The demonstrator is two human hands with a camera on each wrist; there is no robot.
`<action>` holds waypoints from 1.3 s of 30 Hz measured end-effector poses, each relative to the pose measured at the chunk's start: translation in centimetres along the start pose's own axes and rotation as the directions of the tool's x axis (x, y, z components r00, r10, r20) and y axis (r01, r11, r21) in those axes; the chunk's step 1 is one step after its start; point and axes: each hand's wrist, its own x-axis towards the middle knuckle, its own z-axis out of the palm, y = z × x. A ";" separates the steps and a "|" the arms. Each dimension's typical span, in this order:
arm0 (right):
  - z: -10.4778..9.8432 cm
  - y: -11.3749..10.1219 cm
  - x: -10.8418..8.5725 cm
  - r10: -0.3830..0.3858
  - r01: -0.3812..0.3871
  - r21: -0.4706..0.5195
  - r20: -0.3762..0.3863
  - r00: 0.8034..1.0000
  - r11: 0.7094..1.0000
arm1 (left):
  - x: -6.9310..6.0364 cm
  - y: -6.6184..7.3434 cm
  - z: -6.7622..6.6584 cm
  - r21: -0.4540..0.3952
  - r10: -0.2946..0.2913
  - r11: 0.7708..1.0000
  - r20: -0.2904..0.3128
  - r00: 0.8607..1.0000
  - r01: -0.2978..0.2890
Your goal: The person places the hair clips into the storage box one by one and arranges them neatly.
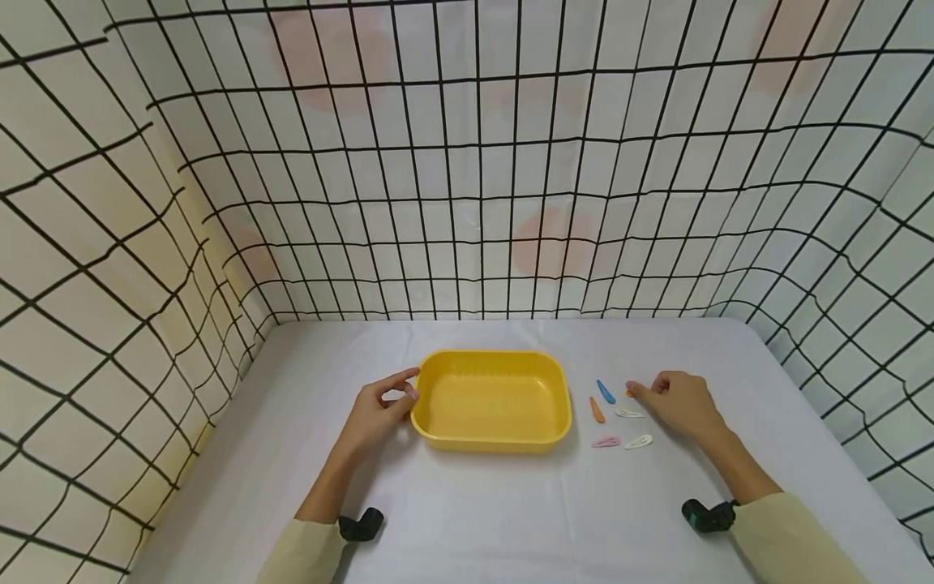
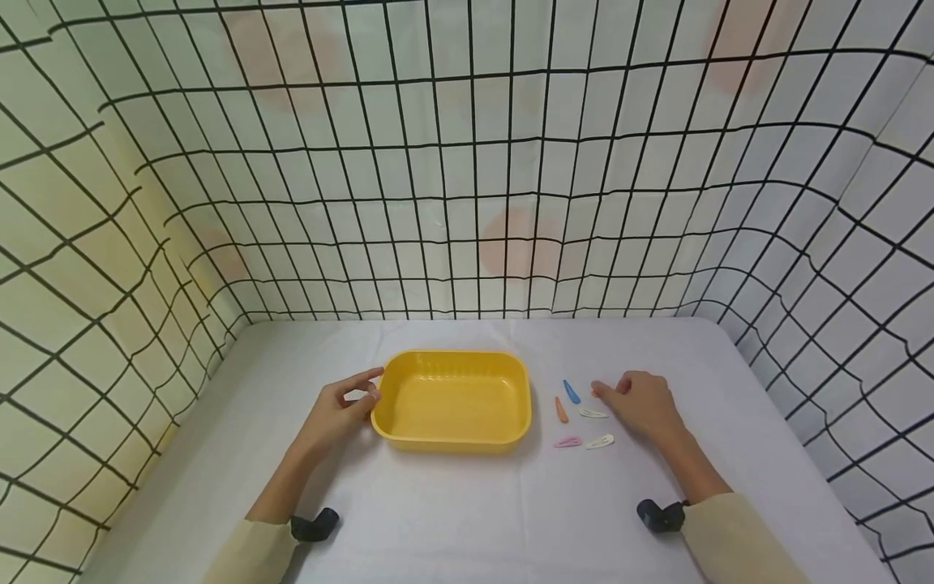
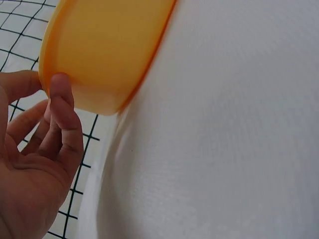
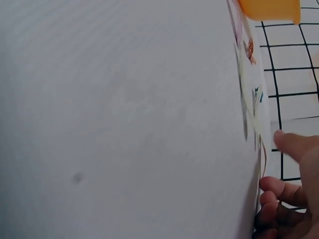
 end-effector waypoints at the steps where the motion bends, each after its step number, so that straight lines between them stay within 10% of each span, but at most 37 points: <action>1: 0.0 -0.1 0.0 0.006 -0.006 -0.001 0.004 1.000 1.000 | 0.0 0.1 0.1 0.000 -0.009 1.000 0.000 1.000 0.009; 10: -0.7 0.2 0.2 0.023 -0.024 0.030 0.023 0.999 0.999 | 0.0 1.1 0.0 -0.111 -0.092 0.989 0.061 0.994 0.098; 39: -0.7 -2.2 1.0 0.050 -0.069 0.264 0.078 0.996 0.962 | -0.2 0.9 -0.4 -0.167 -0.095 0.979 0.121 0.988 0.114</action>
